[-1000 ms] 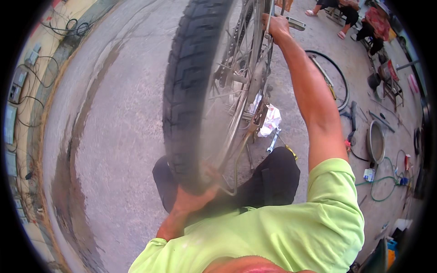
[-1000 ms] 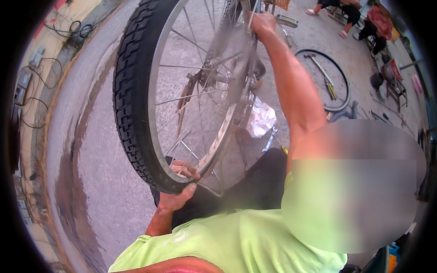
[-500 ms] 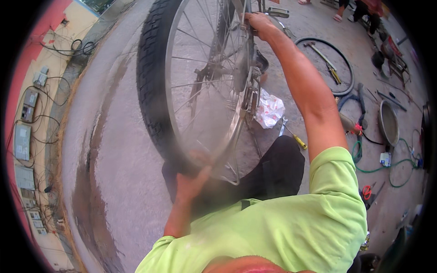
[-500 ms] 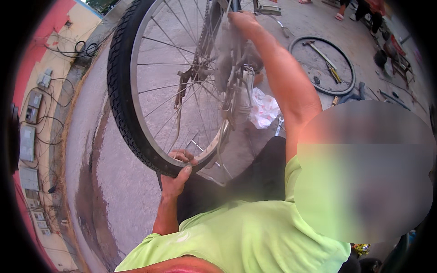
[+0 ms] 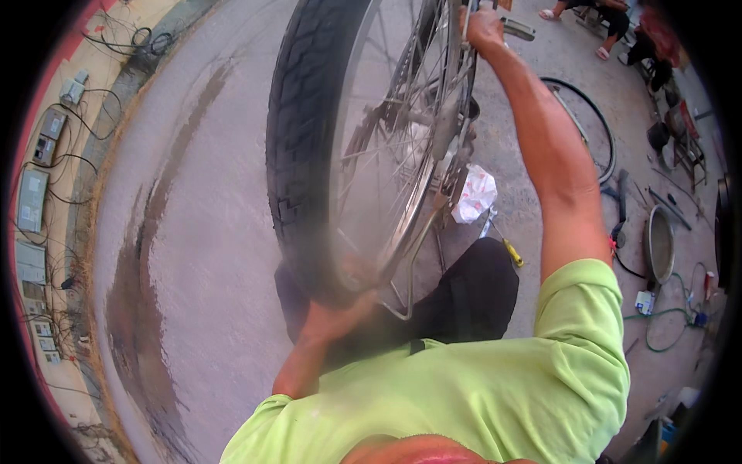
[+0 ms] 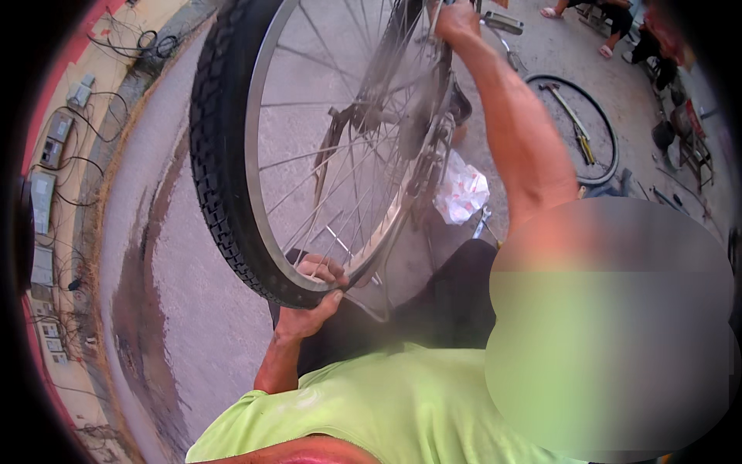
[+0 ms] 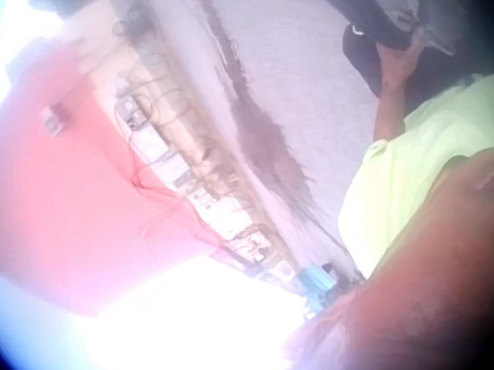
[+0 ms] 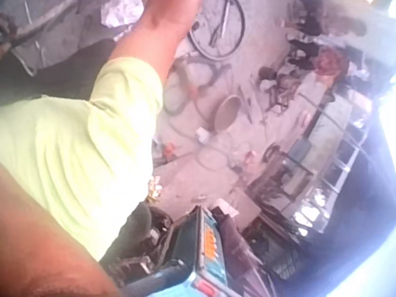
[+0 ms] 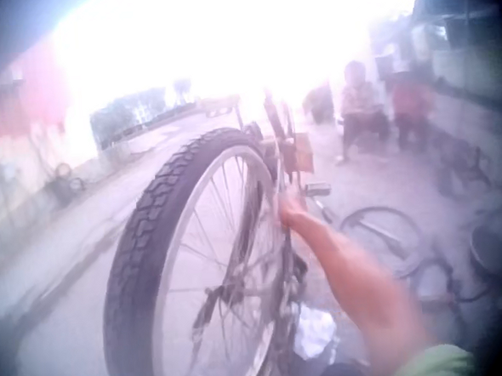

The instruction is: The person works on the rear wheel of a bicycle, handling the hub area, tightening parts with a wrench, and placing the chain back onto the sprocket while the bike is upside down on the ground.

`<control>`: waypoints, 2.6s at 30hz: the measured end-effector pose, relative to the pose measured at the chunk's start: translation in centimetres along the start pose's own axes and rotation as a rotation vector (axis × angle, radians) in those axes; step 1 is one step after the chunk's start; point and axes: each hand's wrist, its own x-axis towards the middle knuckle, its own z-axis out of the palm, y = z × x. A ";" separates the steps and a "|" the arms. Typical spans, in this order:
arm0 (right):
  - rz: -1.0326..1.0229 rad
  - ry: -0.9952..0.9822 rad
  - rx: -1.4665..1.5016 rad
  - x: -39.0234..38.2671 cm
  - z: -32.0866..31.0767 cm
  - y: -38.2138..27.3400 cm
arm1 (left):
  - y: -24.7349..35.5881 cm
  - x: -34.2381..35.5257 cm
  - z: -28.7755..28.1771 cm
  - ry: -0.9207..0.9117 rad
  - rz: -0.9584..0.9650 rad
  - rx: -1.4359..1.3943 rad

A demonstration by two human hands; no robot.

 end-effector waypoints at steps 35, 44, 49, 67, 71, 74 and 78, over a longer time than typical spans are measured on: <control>0.088 0.130 0.564 -2.2 -2.8 2.8 | 1.7 -0.3 -1.4 0.080 -0.201 -0.084; -0.028 -0.110 -0.163 1.0 -3.2 10.3 | 2.1 -0.5 -1.3 0.113 -0.276 -0.134; -0.169 -0.086 -0.168 0.5 -4.9 11.0 | 2.6 0.1 -0.7 0.123 -0.268 -0.154; -0.009 -0.454 0.596 -1.3 -17.3 6.0 | 1.2 -0.6 -0.6 0.140 -0.199 -0.142; 0.069 -0.413 0.663 -2.1 -17.1 5.8 | 1.1 -0.6 -0.6 0.145 -0.190 -0.124; 0.204 -0.350 0.752 -3.8 -16.9 5.1 | 1.1 -0.5 -0.6 0.140 -0.187 -0.111; 0.480 -0.432 1.066 -8.8 -13.3 4.4 | 1.3 -0.3 -0.6 0.130 -0.181 -0.124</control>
